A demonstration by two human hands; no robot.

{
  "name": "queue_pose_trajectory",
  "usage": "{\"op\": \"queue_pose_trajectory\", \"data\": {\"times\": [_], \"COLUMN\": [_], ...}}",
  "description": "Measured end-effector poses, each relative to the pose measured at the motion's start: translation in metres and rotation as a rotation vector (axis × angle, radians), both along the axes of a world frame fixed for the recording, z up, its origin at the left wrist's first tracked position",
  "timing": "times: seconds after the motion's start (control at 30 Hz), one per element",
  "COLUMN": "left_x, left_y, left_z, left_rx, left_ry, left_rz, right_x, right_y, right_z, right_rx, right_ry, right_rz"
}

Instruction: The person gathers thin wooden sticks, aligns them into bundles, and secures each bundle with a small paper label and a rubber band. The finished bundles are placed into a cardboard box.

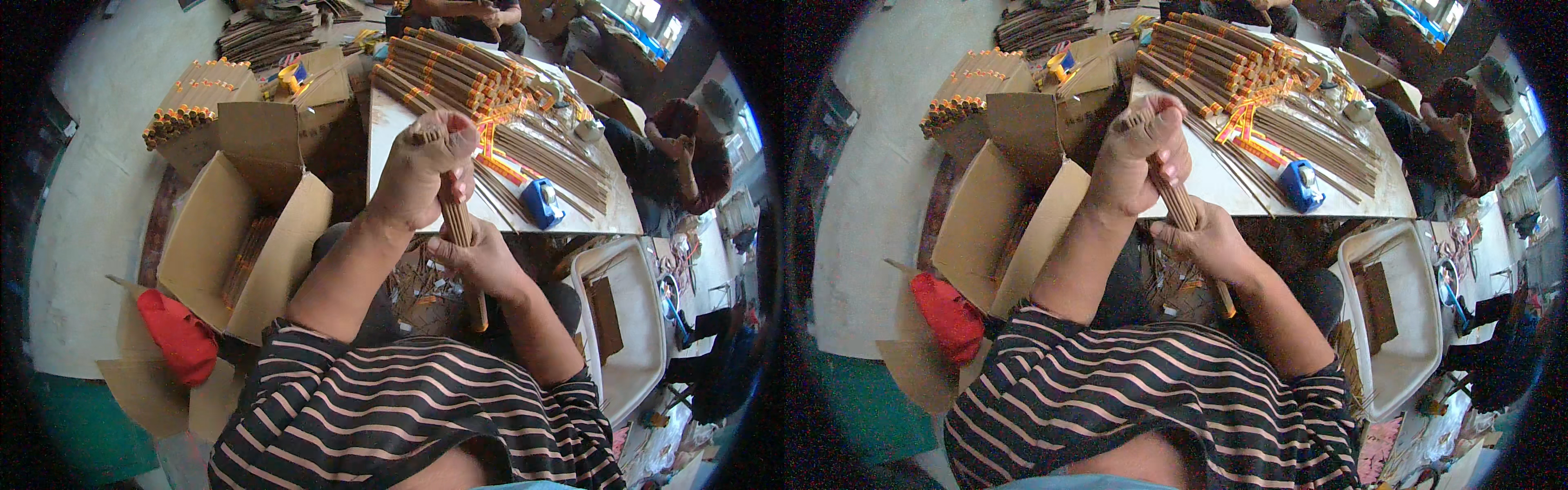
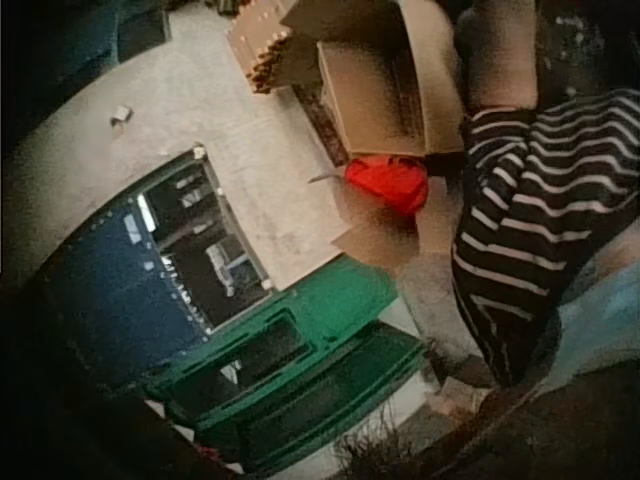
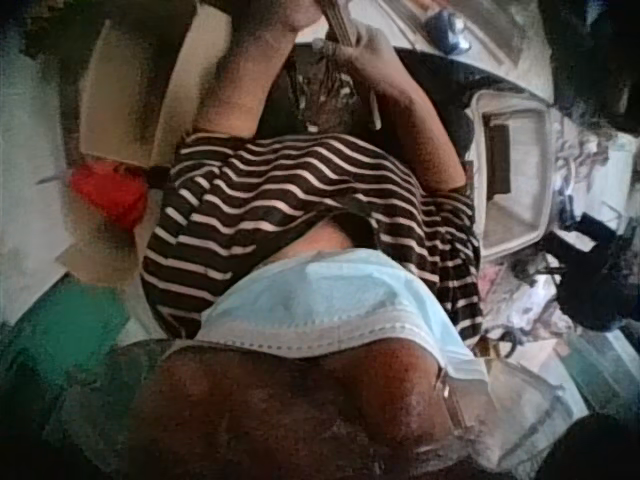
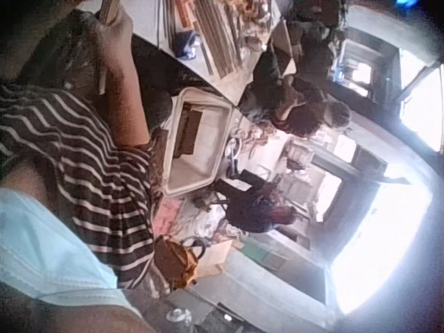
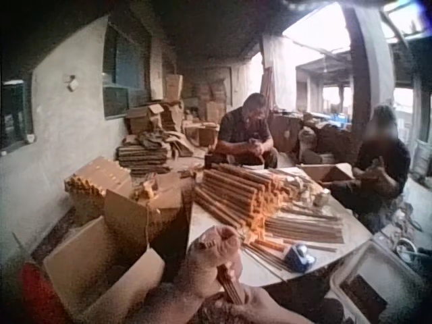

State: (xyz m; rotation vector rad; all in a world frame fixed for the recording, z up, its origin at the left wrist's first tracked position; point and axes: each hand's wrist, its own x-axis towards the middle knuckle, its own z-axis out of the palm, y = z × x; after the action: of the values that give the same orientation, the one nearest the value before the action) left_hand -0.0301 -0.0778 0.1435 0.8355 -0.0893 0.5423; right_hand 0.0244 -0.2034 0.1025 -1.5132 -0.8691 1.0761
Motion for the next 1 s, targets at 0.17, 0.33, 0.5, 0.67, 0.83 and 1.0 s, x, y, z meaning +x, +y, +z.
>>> {"op": "queue_pose_trajectory", "data": {"times": [0.17,0.33,0.5,0.67,0.83,1.0], "left_x": [0.008,0.011,0.003,-0.010,-0.034,-0.037], "left_y": [-0.010,-0.017,-0.036,-0.043,-0.046,-0.038], "left_z": [0.008,0.007,-0.007,0.019,0.064,0.013], "left_rx": [0.070,0.062,0.050,0.444,0.875,1.120], "left_ry": [0.095,0.083,0.120,0.221,0.301,0.565], "left_rz": [0.213,0.199,0.091,0.179,0.357,0.051], "right_x": [-0.002,0.003,0.005,0.003,0.023,0.025], "right_y": [0.004,-0.003,-0.009,-0.012,-0.020,-0.034], "right_z": [-0.016,-0.019,-0.014,-0.006,0.018,0.027], "right_rx": [0.039,0.083,0.128,0.315,0.654,0.607], "right_ry": [-0.338,-0.252,-0.219,-0.115,-0.141,-0.604], "right_rz": [-0.204,-0.154,-0.075,0.087,-0.029,-0.222]}}
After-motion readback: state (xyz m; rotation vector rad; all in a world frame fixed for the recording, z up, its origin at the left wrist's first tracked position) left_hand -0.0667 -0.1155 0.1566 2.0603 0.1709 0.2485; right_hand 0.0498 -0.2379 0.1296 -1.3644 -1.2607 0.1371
